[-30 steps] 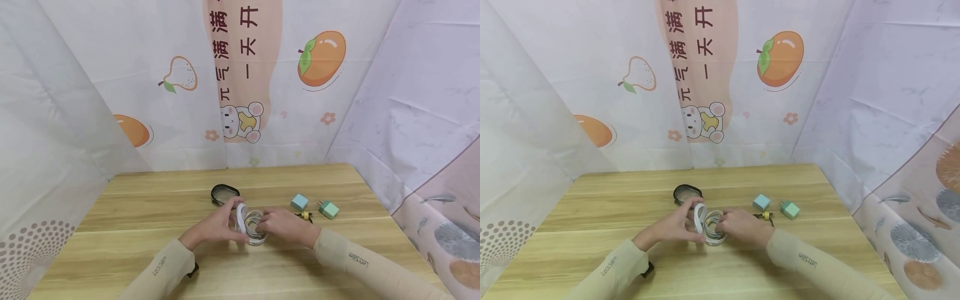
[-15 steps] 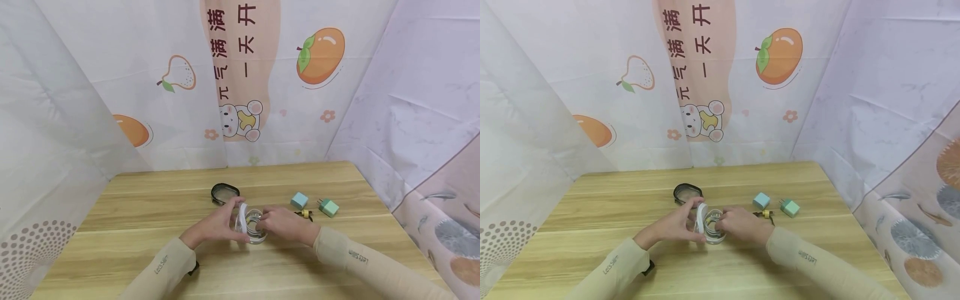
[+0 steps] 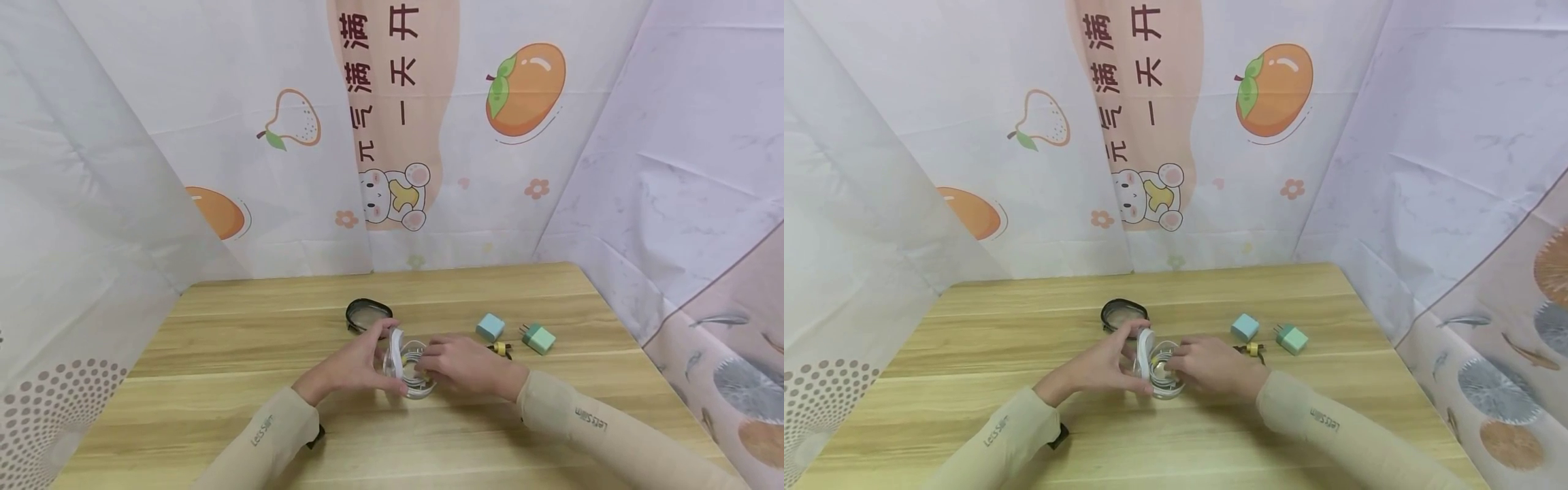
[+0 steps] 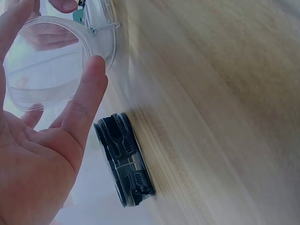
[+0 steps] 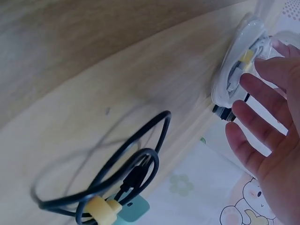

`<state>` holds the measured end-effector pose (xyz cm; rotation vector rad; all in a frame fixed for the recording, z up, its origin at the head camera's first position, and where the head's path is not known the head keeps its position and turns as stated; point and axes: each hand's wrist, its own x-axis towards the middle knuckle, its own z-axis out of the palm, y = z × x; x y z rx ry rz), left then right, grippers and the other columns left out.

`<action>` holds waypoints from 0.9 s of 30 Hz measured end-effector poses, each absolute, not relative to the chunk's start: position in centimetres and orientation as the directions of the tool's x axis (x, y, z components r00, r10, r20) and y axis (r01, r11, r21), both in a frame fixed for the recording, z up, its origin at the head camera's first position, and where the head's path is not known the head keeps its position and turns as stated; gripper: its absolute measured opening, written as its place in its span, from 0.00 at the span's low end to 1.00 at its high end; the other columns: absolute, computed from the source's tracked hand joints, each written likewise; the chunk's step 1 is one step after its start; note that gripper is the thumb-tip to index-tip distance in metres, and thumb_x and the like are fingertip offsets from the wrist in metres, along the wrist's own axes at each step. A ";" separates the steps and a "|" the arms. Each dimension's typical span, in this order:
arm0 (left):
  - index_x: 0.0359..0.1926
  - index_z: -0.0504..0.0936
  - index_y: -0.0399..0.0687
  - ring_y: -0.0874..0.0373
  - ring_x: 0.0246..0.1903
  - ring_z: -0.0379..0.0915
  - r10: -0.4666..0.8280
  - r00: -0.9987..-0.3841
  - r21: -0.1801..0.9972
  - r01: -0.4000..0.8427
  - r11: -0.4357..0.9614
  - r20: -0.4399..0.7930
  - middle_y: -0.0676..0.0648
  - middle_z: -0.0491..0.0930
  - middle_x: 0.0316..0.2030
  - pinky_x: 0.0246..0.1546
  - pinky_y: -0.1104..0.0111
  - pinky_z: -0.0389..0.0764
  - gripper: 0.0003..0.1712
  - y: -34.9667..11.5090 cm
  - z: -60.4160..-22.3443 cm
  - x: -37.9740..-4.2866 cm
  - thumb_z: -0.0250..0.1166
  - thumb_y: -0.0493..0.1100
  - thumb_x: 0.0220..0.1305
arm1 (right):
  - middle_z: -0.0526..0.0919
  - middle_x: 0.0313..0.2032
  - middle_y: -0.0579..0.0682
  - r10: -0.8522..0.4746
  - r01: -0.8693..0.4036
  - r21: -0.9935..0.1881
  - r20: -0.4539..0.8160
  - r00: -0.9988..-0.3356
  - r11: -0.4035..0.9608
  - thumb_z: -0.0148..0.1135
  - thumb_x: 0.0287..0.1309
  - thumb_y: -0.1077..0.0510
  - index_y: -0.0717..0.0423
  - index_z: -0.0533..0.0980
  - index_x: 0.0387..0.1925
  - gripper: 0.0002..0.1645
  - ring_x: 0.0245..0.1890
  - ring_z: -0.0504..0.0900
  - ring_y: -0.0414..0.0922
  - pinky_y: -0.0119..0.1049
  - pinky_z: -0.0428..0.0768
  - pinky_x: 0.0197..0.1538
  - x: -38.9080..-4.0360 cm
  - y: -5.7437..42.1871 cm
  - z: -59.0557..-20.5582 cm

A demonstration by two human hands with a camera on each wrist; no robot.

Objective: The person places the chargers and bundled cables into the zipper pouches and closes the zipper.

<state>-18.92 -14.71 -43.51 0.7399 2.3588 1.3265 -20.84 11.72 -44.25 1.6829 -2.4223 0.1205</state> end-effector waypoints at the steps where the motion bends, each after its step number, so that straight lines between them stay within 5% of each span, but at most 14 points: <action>1: 0.78 0.49 0.51 0.54 0.51 0.77 0.586 -0.809 0.858 0.277 0.432 -0.034 0.43 0.62 0.68 0.53 0.55 0.80 0.65 -14.7 -43.5 -18.9 0.83 0.54 0.49 | 0.87 0.45 0.41 -0.916 -0.933 0.034 0.206 -0.344 0.358 0.69 0.64 0.58 0.48 0.85 0.47 0.10 0.46 0.81 0.42 0.36 0.81 0.51 -20.9 11.8 -44.1; 10: 0.78 0.50 0.50 0.54 0.51 0.77 0.577 -0.816 0.851 0.283 0.443 -0.029 0.42 0.62 0.68 0.55 0.55 0.78 0.66 -14.7 -43.6 -18.9 0.84 0.54 0.47 | 0.85 0.46 0.48 -0.874 -0.909 0.014 0.282 -0.397 0.417 0.72 0.60 0.60 0.54 0.83 0.51 0.17 0.48 0.82 0.48 0.43 0.82 0.51 -22.2 14.0 -43.3; 18: 0.78 0.50 0.49 0.53 0.53 0.78 0.583 -0.812 0.856 0.290 0.427 -0.016 0.42 0.62 0.68 0.57 0.57 0.78 0.67 -14.7 -43.6 -18.8 0.84 0.53 0.46 | 0.78 0.59 0.59 -0.725 -0.734 -0.054 0.127 -0.677 0.677 0.72 0.59 0.58 0.58 0.70 0.68 0.37 0.61 0.73 0.62 0.67 0.72 0.59 -24.1 17.8 -42.0; 27: 0.78 0.49 0.50 0.52 0.55 0.77 0.581 -0.813 0.857 0.282 0.432 -0.026 0.42 0.62 0.68 0.57 0.57 0.78 0.67 -14.8 -43.7 -18.9 0.84 0.54 0.46 | 0.77 0.61 0.60 -0.653 -0.652 -0.070 0.010 -0.758 0.755 0.69 0.53 0.68 0.57 0.70 0.69 0.40 0.62 0.70 0.64 0.72 0.71 0.53 -25.2 20.5 -41.5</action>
